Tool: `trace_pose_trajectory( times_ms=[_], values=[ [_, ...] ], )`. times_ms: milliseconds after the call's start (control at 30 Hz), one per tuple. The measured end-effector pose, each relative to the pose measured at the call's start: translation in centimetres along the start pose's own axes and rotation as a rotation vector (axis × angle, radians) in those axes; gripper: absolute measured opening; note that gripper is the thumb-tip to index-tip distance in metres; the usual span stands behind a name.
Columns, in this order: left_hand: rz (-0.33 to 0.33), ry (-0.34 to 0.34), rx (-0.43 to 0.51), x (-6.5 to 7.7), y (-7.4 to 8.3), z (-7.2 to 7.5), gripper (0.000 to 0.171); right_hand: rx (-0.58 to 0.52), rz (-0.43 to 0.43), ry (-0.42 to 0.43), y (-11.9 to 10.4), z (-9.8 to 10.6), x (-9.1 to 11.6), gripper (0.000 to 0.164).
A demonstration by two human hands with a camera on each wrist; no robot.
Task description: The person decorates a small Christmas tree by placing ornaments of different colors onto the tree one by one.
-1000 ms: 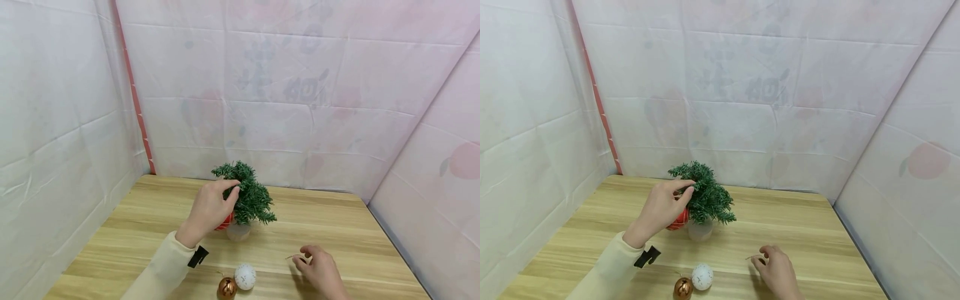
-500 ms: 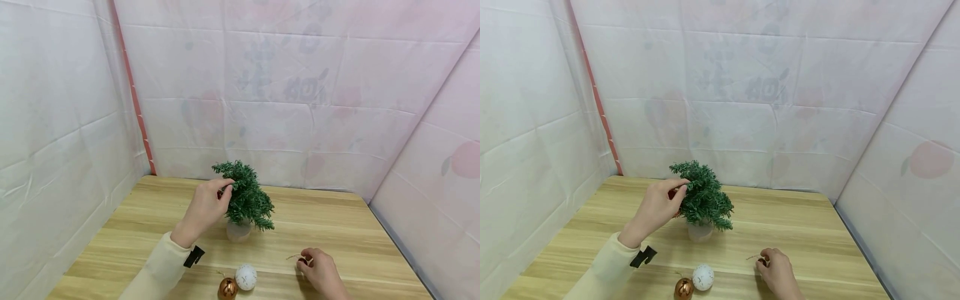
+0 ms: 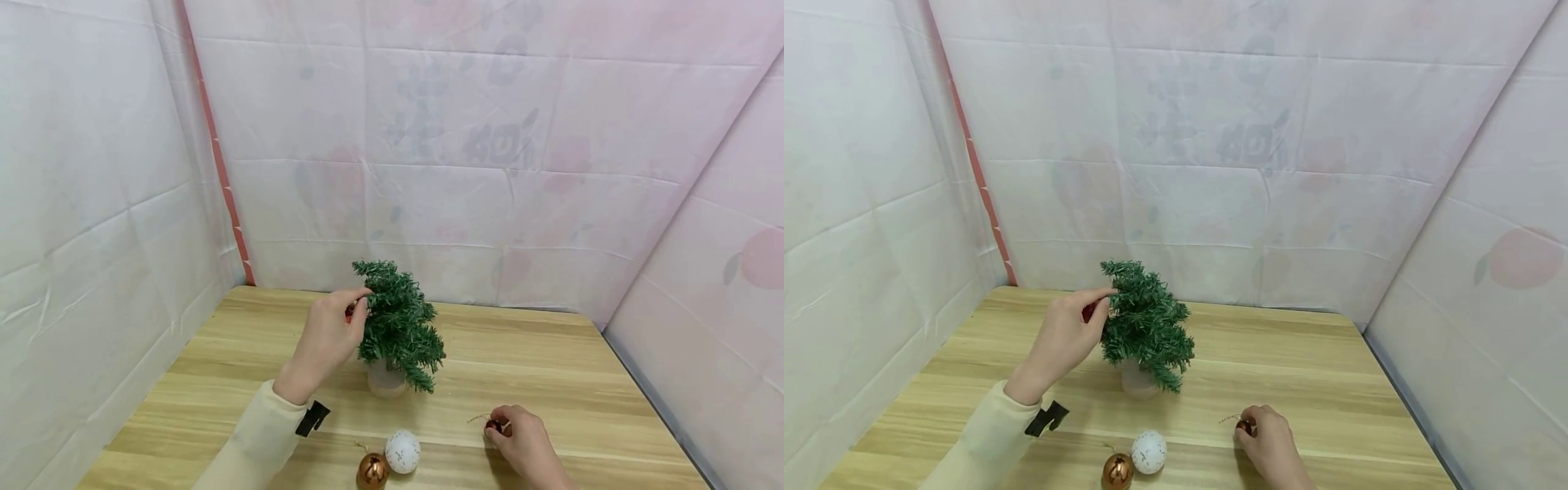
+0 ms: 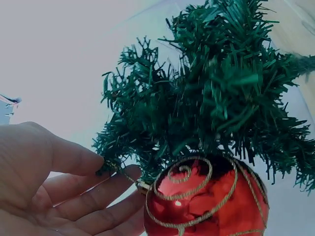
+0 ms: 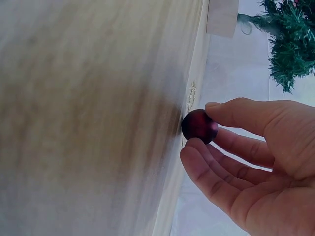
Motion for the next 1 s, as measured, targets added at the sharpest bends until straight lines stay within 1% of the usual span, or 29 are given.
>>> trace_pose_trajectory(
  times_ms=[333,433,500,533,633,767,800,1000],
  values=[
    [-0.016,0.037,-0.012,0.1,-0.2,0.1,0.025,-0.02,-0.021,-0.033,0.0,0.0,0.0,0.019],
    [-0.018,0.04,-0.015,0.2,-0.3,0.0,0.025,-0.054,-0.018,-0.034,-0.1,0.1,0.0,0.019],
    [-0.02,0.042,-0.014,0.2,-0.3,0.0,0.025,-0.092,-0.001,-0.017,-0.3,0.3,0.0,0.02],
    [-0.02,0.044,-0.013,0.2,-0.3,0.0,0.025,-0.11,0.015,-0.003,-0.5,0.5,0.0,0.02],
    [-0.02,0.049,-0.013,0.2,-0.2,0.0,0.024,-0.154,0.118,0.083,-1.0,1.0,-0.1,0.024],
    [-0.023,0.058,-0.017,0.1,-0.1,0.0,0.024,-0.181,0.247,0.174,-1.8,1.7,-0.3,0.03],
    [-0.025,0.061,-0.017,0.1,-0.1,0.0,0.024,-0.188,0.261,0.179,-2.0,1.9,-0.3,0.03],
    [-0.026,0.07,-0.018,0.1,0.0,0.0,0.024,-0.206,0.397,0.265,-3.5,3.1,-0.4,0.038]
  ],
)
Point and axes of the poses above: each hand's wrist, its own x-axis away from the middle knuckle, its own z-axis out of the back of the hand, y = z × x, the point moved 3 cm from there along -x, towards the middle knuckle, and after that the axes turned 3 degrees about z, right-handed, at the moved point
